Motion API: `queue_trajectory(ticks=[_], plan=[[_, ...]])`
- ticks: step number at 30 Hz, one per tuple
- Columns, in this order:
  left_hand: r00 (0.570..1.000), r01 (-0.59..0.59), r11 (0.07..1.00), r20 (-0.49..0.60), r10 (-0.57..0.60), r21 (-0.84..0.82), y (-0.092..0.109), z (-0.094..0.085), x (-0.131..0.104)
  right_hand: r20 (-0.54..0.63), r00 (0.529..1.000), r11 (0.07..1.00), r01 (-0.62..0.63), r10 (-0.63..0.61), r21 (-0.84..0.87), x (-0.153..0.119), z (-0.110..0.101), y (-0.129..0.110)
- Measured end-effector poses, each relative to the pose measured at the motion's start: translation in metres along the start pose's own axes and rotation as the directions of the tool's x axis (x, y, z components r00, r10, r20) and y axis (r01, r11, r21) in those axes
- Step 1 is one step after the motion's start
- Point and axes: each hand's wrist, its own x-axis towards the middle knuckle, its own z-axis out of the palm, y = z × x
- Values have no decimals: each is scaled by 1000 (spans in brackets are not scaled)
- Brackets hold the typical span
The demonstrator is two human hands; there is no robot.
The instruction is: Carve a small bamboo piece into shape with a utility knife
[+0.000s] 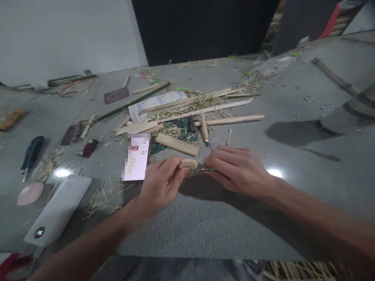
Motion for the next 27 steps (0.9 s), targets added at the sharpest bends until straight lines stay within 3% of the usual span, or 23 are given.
queue_trajectory(ticks=[4,11,19,27], plan=[[1000,-26,999,2,26,-19,1,0,1,-26,1000,1000,-9,10,8,-2,-4,-1],[999,-43,998,8,44,-43,-4,2,0,87,994,998,60,-61,14,-5,20,1],[998,-62,996,29,64,-61,-5,0,1,-77,997,1000,23,-21,20,-1,10,0],[999,-52,996,3,52,-67,-5,1,1,-20,1000,996,-20,21,89,-3,10,2]])
